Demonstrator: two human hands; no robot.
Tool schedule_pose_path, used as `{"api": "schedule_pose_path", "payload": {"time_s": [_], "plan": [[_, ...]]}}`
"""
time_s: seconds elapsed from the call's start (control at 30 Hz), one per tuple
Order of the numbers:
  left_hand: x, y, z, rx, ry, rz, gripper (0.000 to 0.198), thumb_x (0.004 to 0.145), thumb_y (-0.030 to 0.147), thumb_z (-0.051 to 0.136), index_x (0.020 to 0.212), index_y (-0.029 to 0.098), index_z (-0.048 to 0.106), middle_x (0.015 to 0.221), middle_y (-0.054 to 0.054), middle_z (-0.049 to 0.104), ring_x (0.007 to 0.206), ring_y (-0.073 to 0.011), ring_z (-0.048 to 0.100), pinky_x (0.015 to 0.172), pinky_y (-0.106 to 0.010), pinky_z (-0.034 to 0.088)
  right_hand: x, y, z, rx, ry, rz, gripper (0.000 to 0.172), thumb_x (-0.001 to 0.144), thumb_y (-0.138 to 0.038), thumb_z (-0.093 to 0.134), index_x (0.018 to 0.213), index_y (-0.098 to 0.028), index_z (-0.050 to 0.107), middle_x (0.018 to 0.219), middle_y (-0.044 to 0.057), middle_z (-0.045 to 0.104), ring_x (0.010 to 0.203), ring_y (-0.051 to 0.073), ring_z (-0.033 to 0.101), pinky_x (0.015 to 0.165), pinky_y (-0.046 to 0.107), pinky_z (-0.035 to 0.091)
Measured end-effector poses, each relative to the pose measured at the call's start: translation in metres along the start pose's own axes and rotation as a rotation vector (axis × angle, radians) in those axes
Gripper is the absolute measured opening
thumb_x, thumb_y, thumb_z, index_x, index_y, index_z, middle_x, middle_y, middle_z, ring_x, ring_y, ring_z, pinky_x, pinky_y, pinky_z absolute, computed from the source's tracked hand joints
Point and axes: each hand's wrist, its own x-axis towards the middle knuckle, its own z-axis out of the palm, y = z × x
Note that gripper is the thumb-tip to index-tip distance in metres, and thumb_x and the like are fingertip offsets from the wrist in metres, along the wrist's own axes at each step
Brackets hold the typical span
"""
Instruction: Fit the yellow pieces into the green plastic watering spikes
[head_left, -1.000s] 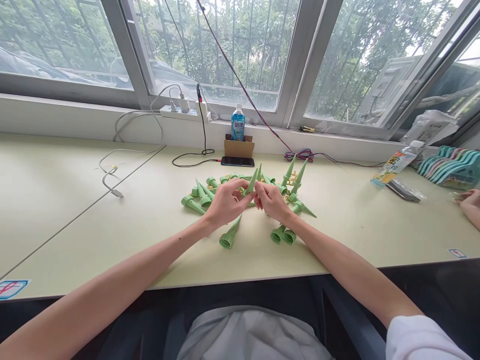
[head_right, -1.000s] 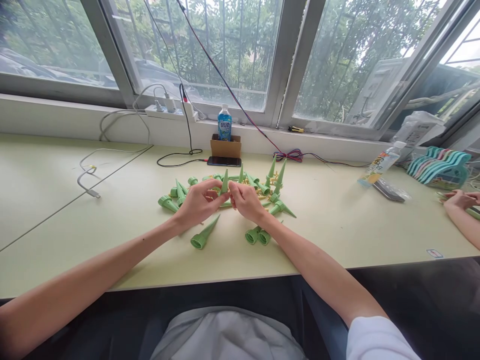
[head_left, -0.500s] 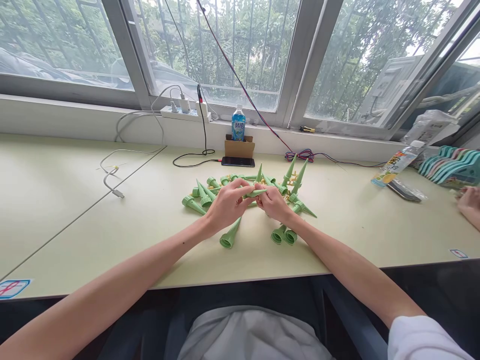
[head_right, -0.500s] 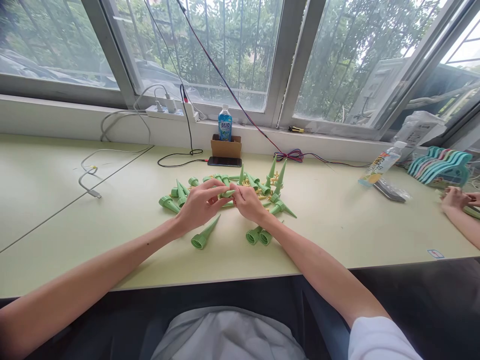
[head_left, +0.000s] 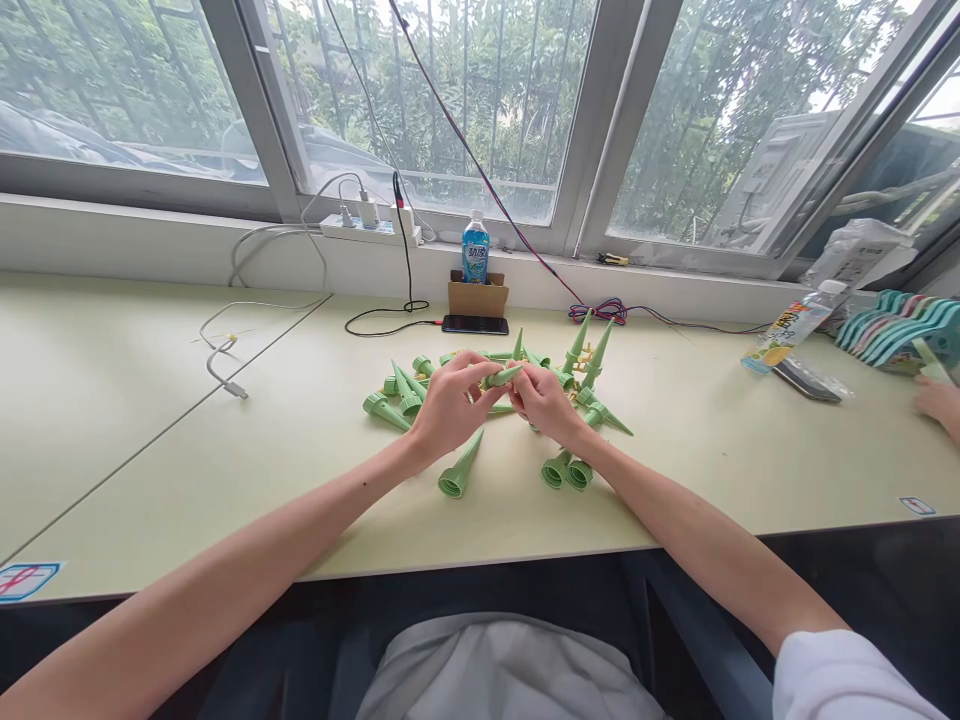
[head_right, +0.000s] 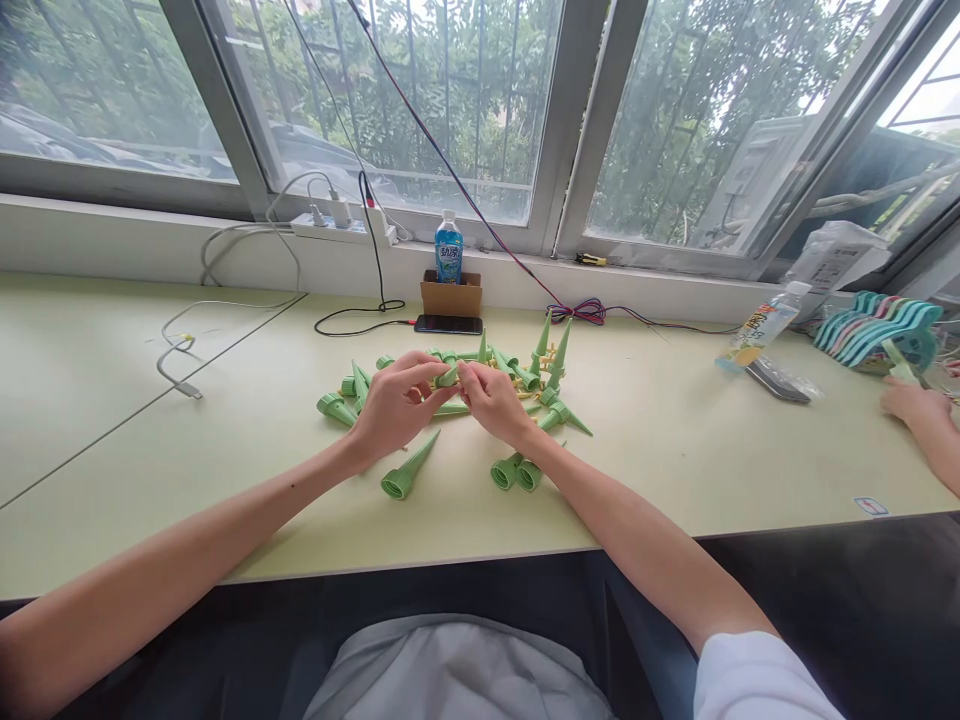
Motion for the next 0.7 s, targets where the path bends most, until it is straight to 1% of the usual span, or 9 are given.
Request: {"api": "schedule_pose_path", "payload": {"time_s": [0.17,0.3,0.47,0.6,0.7], "plan": [[0.001,0.002,0.000,0.020,0.004,-0.047,0.016,0.087,0.032,0.064,0.097,0.021,0.071,0.099,-0.003,0.063,0.058,-0.0061,0.053,0.054,-0.020,0.047,0.000,0.001,0.000,0.014,0.011,-0.016,0.053,0.095,-0.064,0.039,0.063,-0.022,0.040,0.050,-0.004,0.041,0.046,0.011,0.039,0.045,0.025,0.033],[0.002,0.006,-0.003,0.001,0.003,-0.122,0.022,0.085,0.038,0.066,0.097,0.020,0.065,0.105,-0.003,0.063,0.057,-0.0064,0.056,0.055,-0.023,0.048,0.000,0.002,0.001,0.003,0.052,-0.032,0.052,0.096,-0.062,0.040,0.063,-0.022,0.041,0.050,-0.004,0.041,0.046,0.011,0.039,0.046,0.026,0.032],[0.003,0.010,-0.006,-0.092,-0.043,-0.247,0.033,0.082,0.046,0.068,0.098,0.019,0.058,0.101,-0.003,0.065,0.047,-0.0048,0.052,0.049,-0.023,0.045,0.001,0.004,0.000,-0.056,0.103,-0.028,0.054,0.096,-0.064,0.038,0.064,-0.022,0.041,0.051,-0.003,0.044,0.047,0.011,0.039,0.047,0.026,0.033],[0.003,0.009,-0.006,-0.169,-0.076,-0.338,0.039,0.081,0.052,0.068,0.100,0.020,0.057,0.101,-0.005,0.067,0.048,-0.0071,0.056,0.046,-0.023,0.046,0.001,0.005,-0.002,-0.075,0.136,-0.024,0.052,0.095,-0.065,0.038,0.066,-0.022,0.042,0.053,-0.002,0.045,0.048,0.012,0.040,0.048,0.026,0.034],[0.004,0.007,-0.006,-0.272,-0.095,-0.415,0.039,0.084,0.055,0.063,0.099,0.020,0.056,0.100,-0.006,0.067,0.047,-0.0088,0.058,0.041,-0.022,0.045,0.001,0.005,-0.003,-0.072,0.148,-0.032,0.050,0.096,-0.063,0.039,0.067,-0.022,0.042,0.053,-0.002,0.045,0.049,0.012,0.041,0.049,0.026,0.034]]}}
